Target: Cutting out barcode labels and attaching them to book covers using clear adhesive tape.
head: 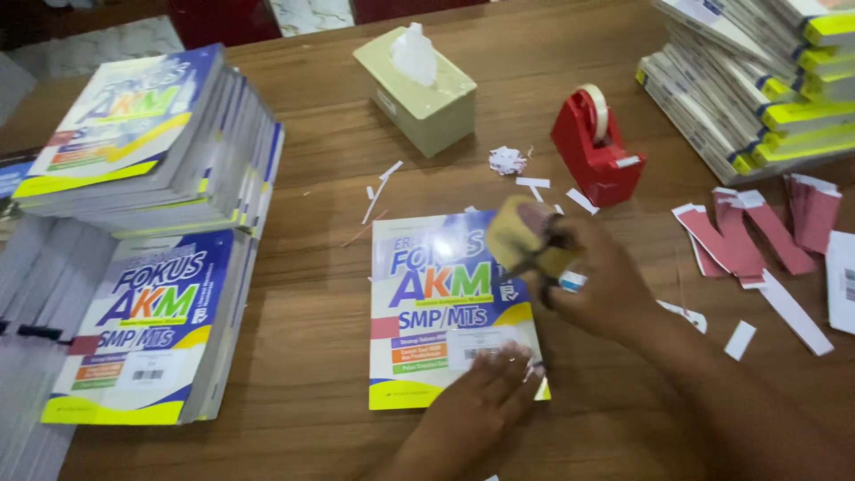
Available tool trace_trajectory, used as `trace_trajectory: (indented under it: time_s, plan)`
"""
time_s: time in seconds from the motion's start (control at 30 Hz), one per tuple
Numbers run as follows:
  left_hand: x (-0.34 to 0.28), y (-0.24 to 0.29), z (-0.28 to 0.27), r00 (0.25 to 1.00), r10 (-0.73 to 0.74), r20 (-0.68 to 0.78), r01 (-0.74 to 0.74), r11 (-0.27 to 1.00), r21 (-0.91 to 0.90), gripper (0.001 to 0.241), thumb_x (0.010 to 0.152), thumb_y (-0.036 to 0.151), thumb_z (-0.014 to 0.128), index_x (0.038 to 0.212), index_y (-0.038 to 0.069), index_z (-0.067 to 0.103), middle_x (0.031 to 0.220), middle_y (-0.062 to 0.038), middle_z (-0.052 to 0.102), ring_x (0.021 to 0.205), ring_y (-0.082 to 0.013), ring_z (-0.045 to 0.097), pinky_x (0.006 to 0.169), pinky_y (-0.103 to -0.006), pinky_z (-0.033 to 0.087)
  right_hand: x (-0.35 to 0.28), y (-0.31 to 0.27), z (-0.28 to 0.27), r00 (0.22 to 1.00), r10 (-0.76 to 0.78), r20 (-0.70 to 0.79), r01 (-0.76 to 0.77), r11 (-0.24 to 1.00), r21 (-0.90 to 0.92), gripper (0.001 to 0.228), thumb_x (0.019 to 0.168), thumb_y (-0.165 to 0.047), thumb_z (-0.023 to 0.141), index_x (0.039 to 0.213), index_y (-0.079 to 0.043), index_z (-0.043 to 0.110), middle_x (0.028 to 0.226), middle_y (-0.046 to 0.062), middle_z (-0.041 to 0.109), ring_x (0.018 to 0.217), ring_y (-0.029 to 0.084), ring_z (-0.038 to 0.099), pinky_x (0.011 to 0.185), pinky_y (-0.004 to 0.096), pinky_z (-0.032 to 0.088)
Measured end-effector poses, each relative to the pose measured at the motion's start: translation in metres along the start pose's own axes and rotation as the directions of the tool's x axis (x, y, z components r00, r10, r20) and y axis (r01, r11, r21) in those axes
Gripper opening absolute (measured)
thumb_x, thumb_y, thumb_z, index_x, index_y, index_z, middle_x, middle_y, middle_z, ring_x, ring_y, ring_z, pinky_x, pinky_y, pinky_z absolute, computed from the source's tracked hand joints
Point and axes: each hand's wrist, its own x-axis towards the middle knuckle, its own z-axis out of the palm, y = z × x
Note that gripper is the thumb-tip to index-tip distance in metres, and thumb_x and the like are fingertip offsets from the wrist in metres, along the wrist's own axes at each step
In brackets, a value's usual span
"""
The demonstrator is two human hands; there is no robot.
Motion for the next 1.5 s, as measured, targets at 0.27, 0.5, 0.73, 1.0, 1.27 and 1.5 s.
trace_trajectory:
  time_s: [0.27, 0.5, 0.73, 1.0, 1.27, 1.5]
  plan:
    - [0.003, 0.006, -0.017, 0.972, 0.093, -0.218, -0.099, 0.995, -0.017, 0.025, 0.097, 0.009, 0.070, 0.119, 0.000, 0.068, 0.132, -0.015, 0.069, 0.125, -0.0312, 0.067, 0.103, -0.0411, 0.054, 0.110, -0.005, 0.057, 0.901, -0.360, 0.243, 0.409, 0.892, -0.193, 0.028, 0.064, -0.004, 0.077, 0.091, -0.009, 0.071, 0.101, 0.006, 0.071, 0.093, 0.030, 0.064, 0.090, 0.043, 0.048]
    - [0.005, 0.003, -0.033, 0.987, 0.113, -0.116, -0.142, 0.946, -0.291, 0.021, 0.104, 0.001, 0.059, 0.123, -0.008, 0.061, 0.124, -0.026, 0.064, 0.111, -0.0403, 0.066, 0.093, -0.0455, 0.056, 0.155, -0.008, 0.084, 0.916, 0.012, 0.401, 0.088, 0.969, -0.229, 0.043, 0.071, 0.004, 0.080, 0.112, -0.008, 0.071, 0.115, 0.010, 0.075, 0.104, 0.030, 0.072, 0.091, 0.043, 0.059]
    - [0.007, -0.006, -0.047, 0.949, 0.082, -0.304, -0.165, 0.952, -0.257, 0.031, 0.101, 0.020, 0.070, 0.114, -0.008, 0.064, 0.114, -0.025, 0.069, 0.102, -0.0416, 0.072, 0.085, -0.0459, 0.060, 0.143, 0.009, 0.088, 0.883, -0.144, 0.446, 0.275, 0.930, -0.244, 0.030, 0.079, -0.003, 0.073, 0.105, -0.015, 0.081, 0.129, 0.005, 0.065, 0.116, 0.026, 0.063, 0.104, 0.040, 0.050]
    - [-0.015, -0.055, -0.067, 0.981, -0.193, -0.010, 0.193, 0.981, -0.027, 0.093, 0.072, 0.062, 0.080, 0.139, 0.002, 0.057, 0.145, -0.022, 0.052, 0.136, -0.0411, 0.046, 0.116, -0.0653, 0.020, 0.047, 0.030, 0.044, 0.988, -0.155, 0.021, 0.157, 0.974, -0.161, 0.062, 0.068, -0.021, 0.082, 0.125, -0.001, 0.067, 0.128, 0.018, 0.065, 0.110, 0.033, 0.061, 0.091, 0.041, 0.049]
    - [-0.016, -0.056, -0.043, 0.901, -0.378, 0.212, 0.307, 0.902, 0.302, 0.143, 0.075, 0.090, 0.076, 0.158, -0.008, 0.012, 0.167, -0.031, 0.006, 0.156, -0.0412, 0.000, 0.116, -0.0663, -0.002, -0.023, 0.060, -0.001, 0.963, 0.266, 0.046, -0.212, 0.849, -0.484, 0.078, 0.072, -0.051, 0.078, 0.128, 0.000, 0.060, 0.122, 0.023, 0.059, 0.111, 0.039, 0.055, 0.094, 0.048, 0.044]
    - [-0.026, -0.058, -0.019, 0.944, -0.327, 0.051, 0.258, 0.822, 0.508, 0.141, 0.081, 0.105, 0.056, 0.159, -0.006, 0.018, 0.167, -0.032, 0.009, 0.158, -0.0413, 0.001, 0.115, -0.0676, 0.003, -0.027, 0.015, -0.014, 0.876, 0.482, 0.014, -0.338, 0.635, -0.694, 0.072, 0.083, -0.059, 0.072, 0.124, 0.000, 0.066, 0.114, 0.021, 0.069, 0.101, 0.039, 0.066, 0.088, 0.049, 0.052]
